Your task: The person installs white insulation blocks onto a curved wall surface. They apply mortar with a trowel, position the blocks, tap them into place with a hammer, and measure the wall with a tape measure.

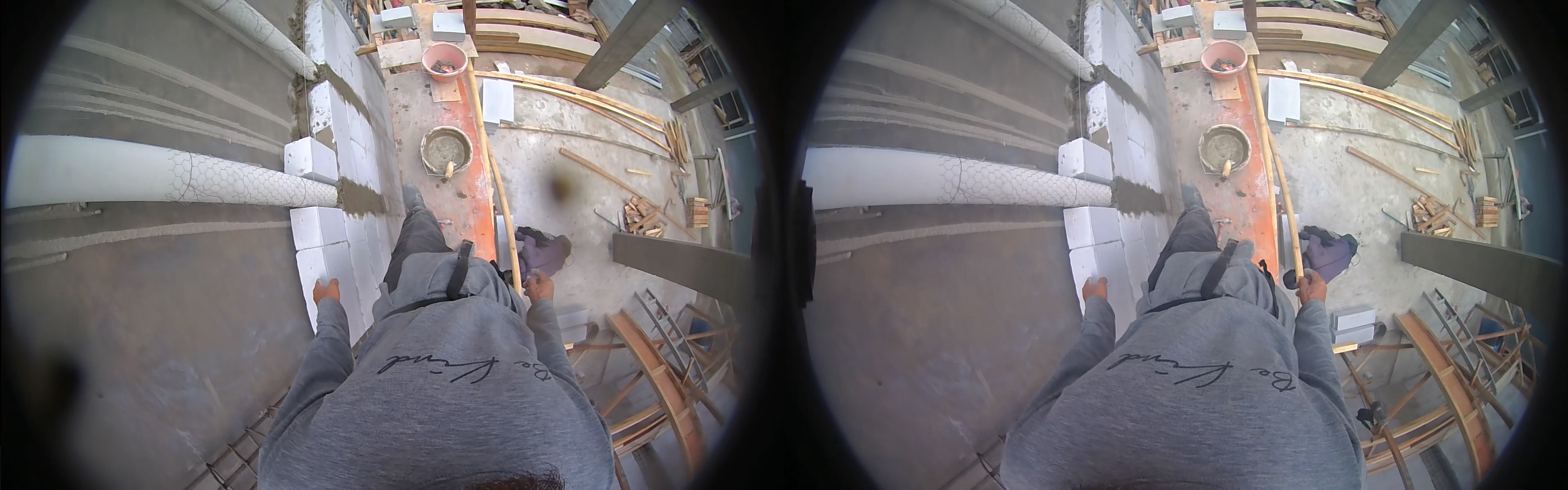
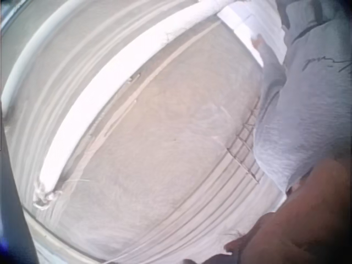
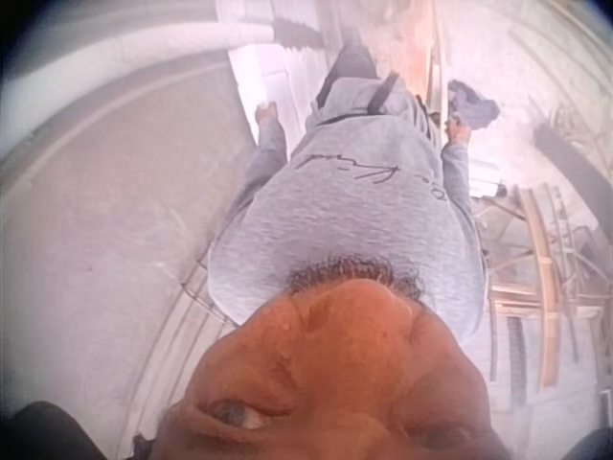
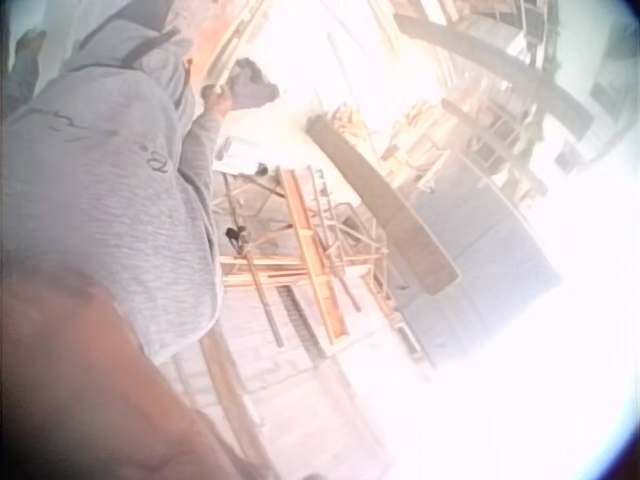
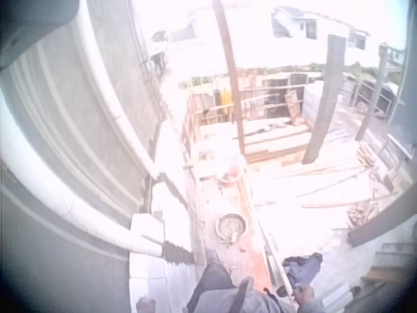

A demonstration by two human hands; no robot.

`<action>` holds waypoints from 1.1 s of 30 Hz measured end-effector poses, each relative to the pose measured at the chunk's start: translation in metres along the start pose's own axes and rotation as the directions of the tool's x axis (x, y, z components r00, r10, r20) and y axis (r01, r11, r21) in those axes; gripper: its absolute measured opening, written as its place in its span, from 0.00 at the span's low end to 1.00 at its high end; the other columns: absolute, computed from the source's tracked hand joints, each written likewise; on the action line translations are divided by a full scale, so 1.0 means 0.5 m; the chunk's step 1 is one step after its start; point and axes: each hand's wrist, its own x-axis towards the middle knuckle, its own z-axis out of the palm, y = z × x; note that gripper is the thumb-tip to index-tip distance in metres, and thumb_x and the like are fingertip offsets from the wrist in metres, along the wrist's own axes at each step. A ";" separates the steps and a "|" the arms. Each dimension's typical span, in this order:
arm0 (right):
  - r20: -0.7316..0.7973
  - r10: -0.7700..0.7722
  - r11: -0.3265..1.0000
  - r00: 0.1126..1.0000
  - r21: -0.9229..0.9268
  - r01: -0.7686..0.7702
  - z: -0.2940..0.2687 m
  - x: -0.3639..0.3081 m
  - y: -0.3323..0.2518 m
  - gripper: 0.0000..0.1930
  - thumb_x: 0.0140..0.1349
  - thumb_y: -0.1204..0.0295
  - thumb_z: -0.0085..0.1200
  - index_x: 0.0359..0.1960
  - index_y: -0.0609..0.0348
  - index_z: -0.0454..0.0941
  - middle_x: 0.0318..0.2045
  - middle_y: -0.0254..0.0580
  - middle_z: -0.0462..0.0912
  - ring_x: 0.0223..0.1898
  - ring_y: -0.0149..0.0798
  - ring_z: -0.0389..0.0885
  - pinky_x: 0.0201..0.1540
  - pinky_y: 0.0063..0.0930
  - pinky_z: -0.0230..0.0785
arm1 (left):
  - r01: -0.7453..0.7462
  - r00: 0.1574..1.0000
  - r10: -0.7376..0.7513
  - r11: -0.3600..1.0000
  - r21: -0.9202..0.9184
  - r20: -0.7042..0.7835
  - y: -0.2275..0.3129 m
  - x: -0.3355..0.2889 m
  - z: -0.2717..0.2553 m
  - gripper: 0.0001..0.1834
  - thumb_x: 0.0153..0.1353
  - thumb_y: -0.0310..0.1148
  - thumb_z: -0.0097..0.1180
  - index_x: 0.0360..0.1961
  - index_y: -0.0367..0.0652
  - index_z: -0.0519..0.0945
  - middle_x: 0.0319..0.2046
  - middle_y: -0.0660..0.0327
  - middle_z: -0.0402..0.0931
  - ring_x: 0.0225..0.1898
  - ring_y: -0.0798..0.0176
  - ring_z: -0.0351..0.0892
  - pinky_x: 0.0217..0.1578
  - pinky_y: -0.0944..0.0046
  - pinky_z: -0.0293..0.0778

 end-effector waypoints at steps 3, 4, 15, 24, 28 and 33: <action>-0.056 -0.201 0.975 0.978 -0.109 0.195 -0.003 0.026 0.075 0.20 0.60 0.70 0.50 0.52 0.70 0.77 0.26 0.47 0.85 0.24 0.34 0.83 0.31 0.28 0.76 | 0.000 1.000 0.001 0.999 -0.045 0.021 0.010 0.002 0.011 0.44 0.49 0.43 0.62 0.64 0.26 0.65 0.63 0.38 0.66 0.66 0.44 0.66 0.66 0.58 0.61; -0.058 -0.197 0.971 0.979 -0.150 0.186 0.001 0.028 0.081 0.20 0.61 0.70 0.49 0.52 0.70 0.77 0.26 0.47 0.85 0.24 0.34 0.83 0.30 0.28 0.75 | -0.001 1.000 0.002 0.998 -0.063 0.019 0.004 0.007 0.008 0.44 0.49 0.43 0.62 0.64 0.26 0.65 0.63 0.38 0.66 0.66 0.44 0.66 0.66 0.58 0.61; -0.084 0.138 0.990 0.987 0.016 -0.137 0.025 -0.018 0.117 0.18 0.53 0.80 0.54 0.47 0.60 0.81 0.27 0.45 0.85 0.25 0.36 0.84 0.31 0.30 0.77 | -0.053 0.986 0.059 0.998 -0.043 0.154 0.031 0.003 -0.027 0.44 0.50 0.40 0.61 0.64 0.22 0.63 0.64 0.37 0.65 0.66 0.44 0.65 0.66 0.58 0.60; -0.059 0.201 0.967 0.978 -0.148 -0.208 0.024 -0.057 0.160 0.19 0.51 0.69 0.61 0.47 0.57 0.82 0.31 0.53 0.86 0.36 0.49 0.86 0.44 0.39 0.77 | 0.080 0.951 -0.093 0.995 0.053 0.295 0.042 0.001 -0.048 0.45 0.51 0.42 0.62 0.70 0.40 0.61 0.59 0.48 0.70 0.52 0.52 0.73 0.37 0.53 0.74; -0.015 0.300 0.943 0.954 -0.144 -0.299 0.043 -0.099 0.119 0.17 0.54 0.71 0.55 0.47 0.53 0.83 0.39 0.56 0.86 0.44 0.52 0.85 0.51 0.40 0.75 | 0.111 0.945 -0.132 0.990 0.089 0.298 0.029 0.037 -0.060 0.43 0.52 0.43 0.61 0.69 0.43 0.63 0.57 0.49 0.70 0.53 0.51 0.72 0.39 0.50 0.74; -0.107 0.208 0.950 0.972 -0.216 -0.227 0.081 -0.101 0.233 0.18 0.54 0.76 0.52 0.48 0.58 0.81 0.33 0.52 0.84 0.34 0.44 0.83 0.41 0.36 0.75 | 0.012 0.921 -0.065 0.990 0.140 0.383 0.029 0.062 -0.051 0.35 0.53 0.45 0.60 0.61 0.43 0.70 0.56 0.51 0.69 0.54 0.49 0.70 0.42 0.47 0.73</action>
